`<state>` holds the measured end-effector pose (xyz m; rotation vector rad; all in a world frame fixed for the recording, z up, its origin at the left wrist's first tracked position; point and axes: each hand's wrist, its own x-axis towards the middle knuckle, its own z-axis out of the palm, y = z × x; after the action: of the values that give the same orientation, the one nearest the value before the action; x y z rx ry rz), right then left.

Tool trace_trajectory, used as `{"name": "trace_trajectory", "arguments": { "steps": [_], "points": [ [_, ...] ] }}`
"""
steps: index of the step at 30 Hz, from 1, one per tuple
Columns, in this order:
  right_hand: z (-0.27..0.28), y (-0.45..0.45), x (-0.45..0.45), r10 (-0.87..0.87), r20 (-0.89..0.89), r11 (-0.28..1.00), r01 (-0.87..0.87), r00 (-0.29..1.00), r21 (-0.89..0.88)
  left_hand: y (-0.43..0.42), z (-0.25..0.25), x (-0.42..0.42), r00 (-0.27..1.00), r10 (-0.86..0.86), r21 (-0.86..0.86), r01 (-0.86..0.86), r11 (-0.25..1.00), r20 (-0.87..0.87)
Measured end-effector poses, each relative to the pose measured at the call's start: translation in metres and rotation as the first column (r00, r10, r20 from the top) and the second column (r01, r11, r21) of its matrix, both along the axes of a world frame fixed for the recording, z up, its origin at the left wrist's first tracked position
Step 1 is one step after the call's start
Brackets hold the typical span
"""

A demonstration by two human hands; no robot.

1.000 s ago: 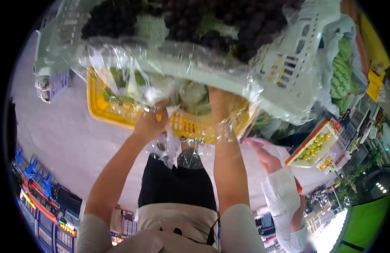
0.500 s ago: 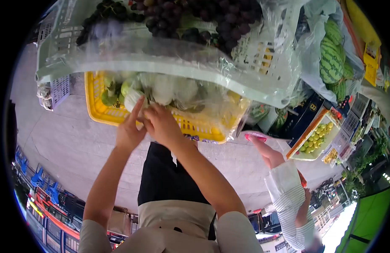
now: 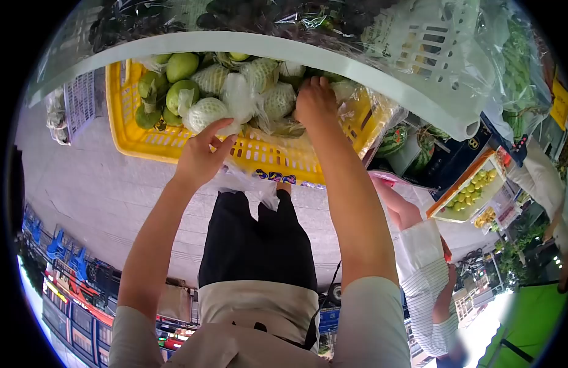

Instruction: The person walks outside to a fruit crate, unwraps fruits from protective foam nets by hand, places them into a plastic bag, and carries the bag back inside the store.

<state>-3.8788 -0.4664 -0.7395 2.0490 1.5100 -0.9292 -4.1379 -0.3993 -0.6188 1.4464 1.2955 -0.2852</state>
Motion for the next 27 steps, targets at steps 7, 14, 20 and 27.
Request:
{"name": "trace_trajectory", "arguments": {
  "steps": [7,14,20,27],
  "points": [
    [0.013,-0.035,-0.012,-0.010,-0.037,1.000,0.009,0.999,-0.022,-0.005,0.047,-0.025,1.000,0.012,-0.073,-0.013,0.997,-0.010],
    [0.019,-0.071,-0.070,-0.717,-0.556,0.467,0.882,0.421,0.066,-0.038,0.047,-0.048,0.941,0.339,-0.209,-0.330,0.921,0.009],
    [0.112,0.025,-0.115,-0.625,-0.680,0.545,0.838,0.384,-0.027,-0.047,0.041,-0.047,0.917,0.399,-0.228,-0.382,0.895,0.029],
    [0.132,0.092,-0.188,-0.391,-0.899,0.507,0.861,0.196,-0.033,-0.024,0.029,-0.072,0.980,-0.128,0.208,0.094,0.974,0.156]
  ]
}}
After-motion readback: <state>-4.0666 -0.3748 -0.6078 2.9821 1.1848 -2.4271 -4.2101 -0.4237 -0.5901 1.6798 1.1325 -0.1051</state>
